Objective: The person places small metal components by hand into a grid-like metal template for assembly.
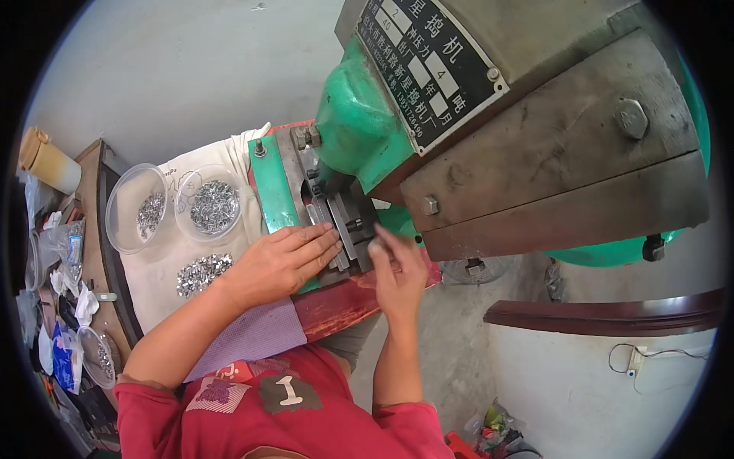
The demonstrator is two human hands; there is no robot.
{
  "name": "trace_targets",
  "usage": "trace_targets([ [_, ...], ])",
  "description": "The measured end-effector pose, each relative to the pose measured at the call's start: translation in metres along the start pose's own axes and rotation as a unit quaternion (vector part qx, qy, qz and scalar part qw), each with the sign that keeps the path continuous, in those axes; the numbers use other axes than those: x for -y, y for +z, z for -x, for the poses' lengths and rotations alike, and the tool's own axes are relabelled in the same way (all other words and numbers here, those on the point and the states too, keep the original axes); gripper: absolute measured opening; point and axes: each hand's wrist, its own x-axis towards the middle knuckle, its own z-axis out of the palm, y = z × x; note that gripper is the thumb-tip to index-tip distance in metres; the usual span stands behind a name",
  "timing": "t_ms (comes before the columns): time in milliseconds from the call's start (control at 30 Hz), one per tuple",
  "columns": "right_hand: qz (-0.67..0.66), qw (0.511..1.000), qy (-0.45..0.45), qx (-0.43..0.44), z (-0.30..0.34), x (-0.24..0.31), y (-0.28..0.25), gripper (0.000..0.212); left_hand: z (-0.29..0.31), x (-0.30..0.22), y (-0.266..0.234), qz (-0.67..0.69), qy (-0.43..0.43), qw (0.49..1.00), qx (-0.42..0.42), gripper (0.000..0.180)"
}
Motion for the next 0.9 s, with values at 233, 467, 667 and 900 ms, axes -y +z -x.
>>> trace_targets([
  [233,-0.027,0.992,-0.065,0.101,-0.032,-0.032,0.015,0.017,0.000,-0.005,0.003,0.015,-0.023,0.999,-0.017,0.043],
  [467,0.076,0.972,-0.061,0.212,-0.046,-0.038,0.013,0.022,0.004,-0.007,0.006,0.023,-0.039,0.998,-0.034,0.043],
  [667,0.108,0.977,-0.117,0.141,-0.040,-0.043,0.022,0.023,0.011,-0.011,0.017,0.098,-0.094,0.988,-0.076,0.047],
  [900,0.080,0.991,-0.060,0.089,-0.040,-0.030,0.028,0.022,0.013,-0.026,0.022,0.255,-0.347,0.896,-0.109,0.100],
])
